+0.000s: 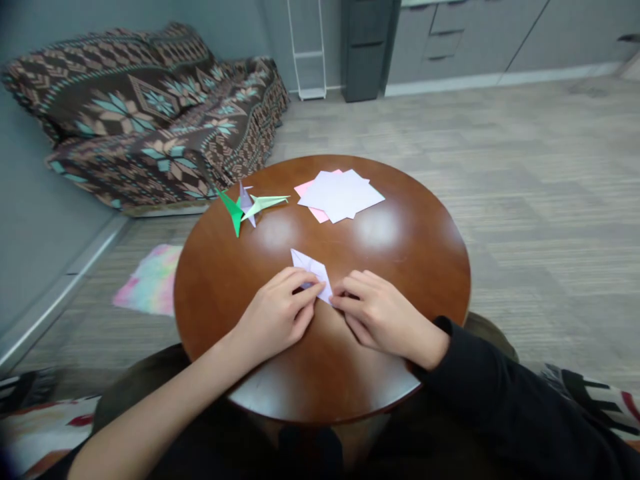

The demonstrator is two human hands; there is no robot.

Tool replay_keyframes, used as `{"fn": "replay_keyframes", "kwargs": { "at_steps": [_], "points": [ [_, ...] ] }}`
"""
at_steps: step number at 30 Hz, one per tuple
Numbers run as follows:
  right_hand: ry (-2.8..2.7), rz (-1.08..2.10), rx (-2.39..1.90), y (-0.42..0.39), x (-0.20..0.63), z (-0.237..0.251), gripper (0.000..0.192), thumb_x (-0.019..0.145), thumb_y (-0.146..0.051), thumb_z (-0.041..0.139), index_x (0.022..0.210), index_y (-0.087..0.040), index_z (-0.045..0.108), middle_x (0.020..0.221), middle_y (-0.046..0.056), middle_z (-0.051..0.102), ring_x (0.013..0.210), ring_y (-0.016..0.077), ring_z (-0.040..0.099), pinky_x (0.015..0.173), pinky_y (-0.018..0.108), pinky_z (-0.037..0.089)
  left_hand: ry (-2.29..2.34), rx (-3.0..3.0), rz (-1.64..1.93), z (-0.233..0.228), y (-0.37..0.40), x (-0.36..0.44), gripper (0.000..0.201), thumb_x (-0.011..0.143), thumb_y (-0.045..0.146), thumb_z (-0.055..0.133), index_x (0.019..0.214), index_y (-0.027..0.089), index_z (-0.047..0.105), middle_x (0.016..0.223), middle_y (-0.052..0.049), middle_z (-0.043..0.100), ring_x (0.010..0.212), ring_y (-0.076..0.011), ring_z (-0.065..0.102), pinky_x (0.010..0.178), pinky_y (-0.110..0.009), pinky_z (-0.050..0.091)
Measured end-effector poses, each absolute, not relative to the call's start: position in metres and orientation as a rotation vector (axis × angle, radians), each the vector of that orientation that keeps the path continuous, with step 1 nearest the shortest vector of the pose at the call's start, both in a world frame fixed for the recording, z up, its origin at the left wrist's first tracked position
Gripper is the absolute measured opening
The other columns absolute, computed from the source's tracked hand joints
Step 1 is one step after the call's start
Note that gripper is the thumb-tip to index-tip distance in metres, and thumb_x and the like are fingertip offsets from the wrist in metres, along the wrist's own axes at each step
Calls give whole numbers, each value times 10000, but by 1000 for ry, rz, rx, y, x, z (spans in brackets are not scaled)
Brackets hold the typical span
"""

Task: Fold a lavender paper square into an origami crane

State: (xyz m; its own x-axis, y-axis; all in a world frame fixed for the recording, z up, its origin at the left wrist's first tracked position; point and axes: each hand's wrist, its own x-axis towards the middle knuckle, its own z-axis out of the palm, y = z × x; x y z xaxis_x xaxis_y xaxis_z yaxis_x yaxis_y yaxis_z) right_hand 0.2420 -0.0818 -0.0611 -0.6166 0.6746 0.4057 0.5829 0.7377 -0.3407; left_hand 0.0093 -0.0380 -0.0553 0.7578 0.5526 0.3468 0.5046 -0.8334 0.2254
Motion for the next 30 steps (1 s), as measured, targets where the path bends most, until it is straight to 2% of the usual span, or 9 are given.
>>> {"fn": "replay_keyframes", "kwargs": {
  "at_steps": [4, 7, 9, 12, 14, 19, 25, 30],
  "points": [
    [-2420, 318, -946, -87, 232, -55, 256, 935, -69, 524, 1055, -100, 748, 1063, 174, 719, 892, 260, 613, 781, 423, 521, 958, 2681, 786, -60, -46, 13, 227, 970, 227, 592, 1078, 131, 767, 1180, -150, 682, 1091, -272, 627, 956, -415, 567],
    [-2259, 481, -968, -80, 233, -51, 227, 959, -83, 540, 1038, -126, 748, 1063, 138, 721, 936, 229, 641, 840, 375, 530, 911, 2640, 855, -65, -38, 9, 185, 951, 228, 648, 1037, 161, 797, 1142, -133, 690, 1052, -253, 646, 935, -403, 580],
    [-2107, 482, -1106, -68, 236, -50, 184, 969, -106, 574, 1012, -145, 748, 1028, 113, 720, 943, 213, 655, 866, 353, 523, 844, 2609, 858, -66, -30, 6, 177, 940, 222, 668, 1040, 167, 803, 1129, -125, 698, 1059, -244, 655, 956, -402, 579],
    [-1978, 564, -1251, -46, 235, -53, 109, 938, -136, 650, 896, -160, 748, 908, 72, 715, 802, 182, 648, 728, 310, 504, 789, 2575, 835, -66, -25, 3, 181, 933, 215, 674, 1050, 175, 805, 1132, -117, 705, 1062, -234, 668, 968, -395, 581],
    [-1908, 619, -1301, -33, 231, -57, 56, 892, -145, 711, 848, -159, 743, 850, 55, 704, 749, 172, 636, 689, 299, 485, 785, 2567, 826, -65, -25, 3, 189, 933, 210, 666, 1055, 174, 806, 1145, -120, 702, 1068, -232, 672, 972, -390, 581],
    [-1946, 678, -1376, -18, 223, -61, 41, 842, -165, 745, 801, -169, 745, 811, 33, 698, 723, 164, 618, 697, 288, 470, 841, 2557, 879, -67, -31, 4, 206, 963, 235, 644, 1070, 183, 812, 1151, -117, 712, 1138, -252, 649, 1032, -431, 553],
    [-2010, 731, -1441, -7, 224, -58, 87, 813, -208, 746, 733, -175, 739, 735, 11, 712, 633, 142, 570, 626, 267, 423, 908, 2512, 901, -71, -31, 6, 154, 927, 213, 700, 1022, 188, 818, 1121, -94, 734, 1092, -257, 663, 986, -435, 572],
    [-2038, 733, -1487, -2, 222, -56, 111, 813, -211, 734, 706, -180, 730, 696, 0, 716, 600, 134, 565, 597, 261, 391, 1005, 2514, 822, -67, -33, 8, 305, 868, 183, 742, 1171, 148, 753, 1199, -115, 715, 1110, -276, 654, 987, -445, 573]
  ]
}}
